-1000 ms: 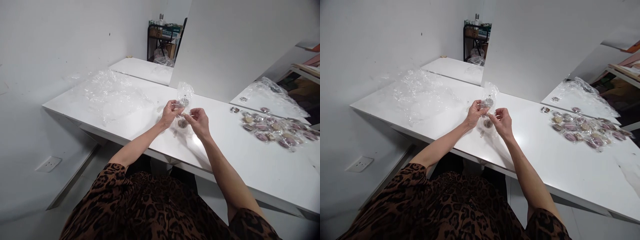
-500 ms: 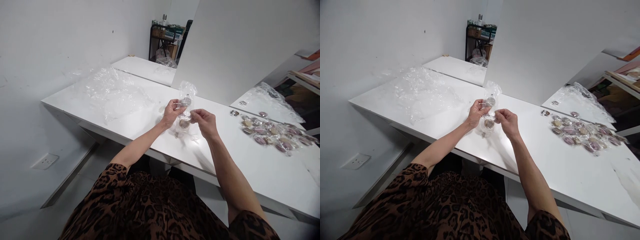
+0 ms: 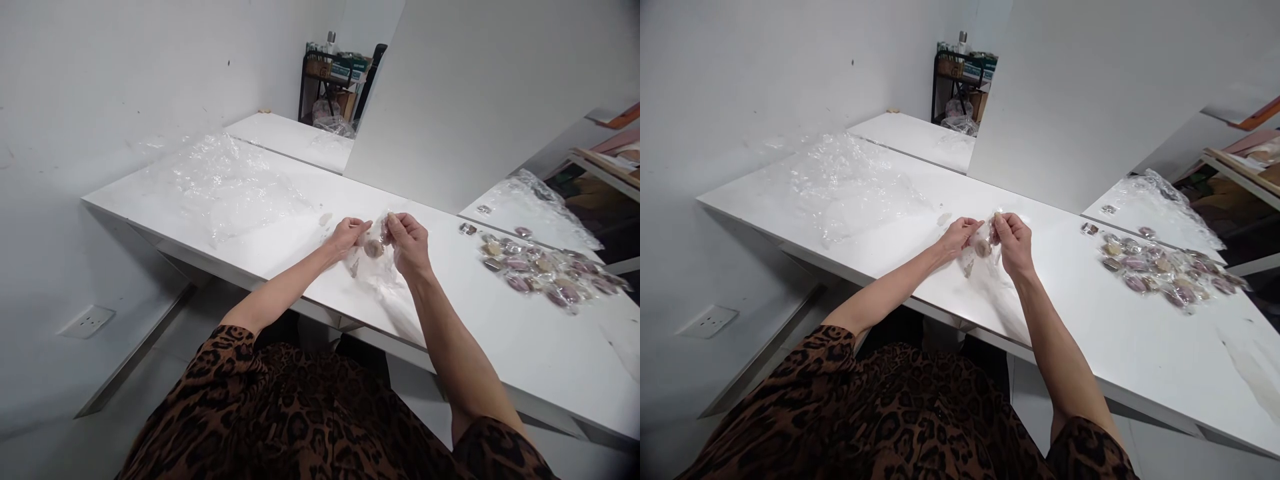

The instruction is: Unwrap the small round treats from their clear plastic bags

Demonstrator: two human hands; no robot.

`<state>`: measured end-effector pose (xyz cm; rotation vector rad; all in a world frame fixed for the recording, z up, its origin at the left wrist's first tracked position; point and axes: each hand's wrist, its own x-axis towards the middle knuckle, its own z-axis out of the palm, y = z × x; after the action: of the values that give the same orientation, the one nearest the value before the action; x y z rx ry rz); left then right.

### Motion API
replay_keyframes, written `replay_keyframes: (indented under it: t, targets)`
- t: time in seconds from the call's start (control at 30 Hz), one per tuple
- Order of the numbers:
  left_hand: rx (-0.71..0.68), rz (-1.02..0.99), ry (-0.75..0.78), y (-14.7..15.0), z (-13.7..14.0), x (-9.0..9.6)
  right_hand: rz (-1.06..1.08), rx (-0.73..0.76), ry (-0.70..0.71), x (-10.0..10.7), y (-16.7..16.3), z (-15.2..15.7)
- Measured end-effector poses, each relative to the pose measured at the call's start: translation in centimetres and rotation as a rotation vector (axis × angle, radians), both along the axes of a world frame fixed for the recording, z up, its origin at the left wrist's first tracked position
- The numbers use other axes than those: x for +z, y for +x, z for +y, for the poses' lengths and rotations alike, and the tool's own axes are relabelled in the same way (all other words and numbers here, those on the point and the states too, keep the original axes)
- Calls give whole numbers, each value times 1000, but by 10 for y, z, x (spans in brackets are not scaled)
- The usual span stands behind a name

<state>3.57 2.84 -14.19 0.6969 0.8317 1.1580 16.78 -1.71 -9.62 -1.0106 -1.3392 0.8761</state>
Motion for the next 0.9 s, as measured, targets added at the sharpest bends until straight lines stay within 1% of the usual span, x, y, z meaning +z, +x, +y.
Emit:
replay_keyframes:
  t: [0.03,0.07,0.13,0.2,0.23,0.27,0.37,0.47,0.57,0.63,0.73,0.8,0.83,0.9]
  targets:
    - [-13,61,21,-1,0,-1,-77,-22,27,-1,0,-1]
    - [-71,89,47,-2,-1,-2,-164,-45,51,-2,1,-3]
    - [-263,72,87,-7,-2,0,-334,-83,88,-4,2,-5]
    - [-425,38,112,-10,-5,3,-444,-85,99,-8,4,-7]
    - [-462,29,122,-10,-7,5,-465,-73,91,-10,4,-8]
    - [-468,26,118,-10,-8,7,-457,-55,76,-12,5,-8]
    - [-411,-8,46,-7,-12,10,-311,-30,34,-18,7,-8]
    - [-299,-51,-38,-4,-11,11,-70,-73,28,-21,13,-8]
    - [-152,-88,-107,-6,-6,11,190,-119,-10,-21,24,-6]
    - [-110,-123,-147,-7,-3,12,338,-147,-56,-20,35,-4]
    - [-156,-207,-192,-6,-3,14,492,-188,-153,-19,50,-1]
    - [-208,-259,-215,-4,-5,16,517,-177,-207,-17,54,0]
    - [-246,-277,-221,-3,-6,16,497,-160,-202,-15,54,-1]
    - [-337,-285,-209,-3,-8,16,410,-118,-120,-8,51,-4]
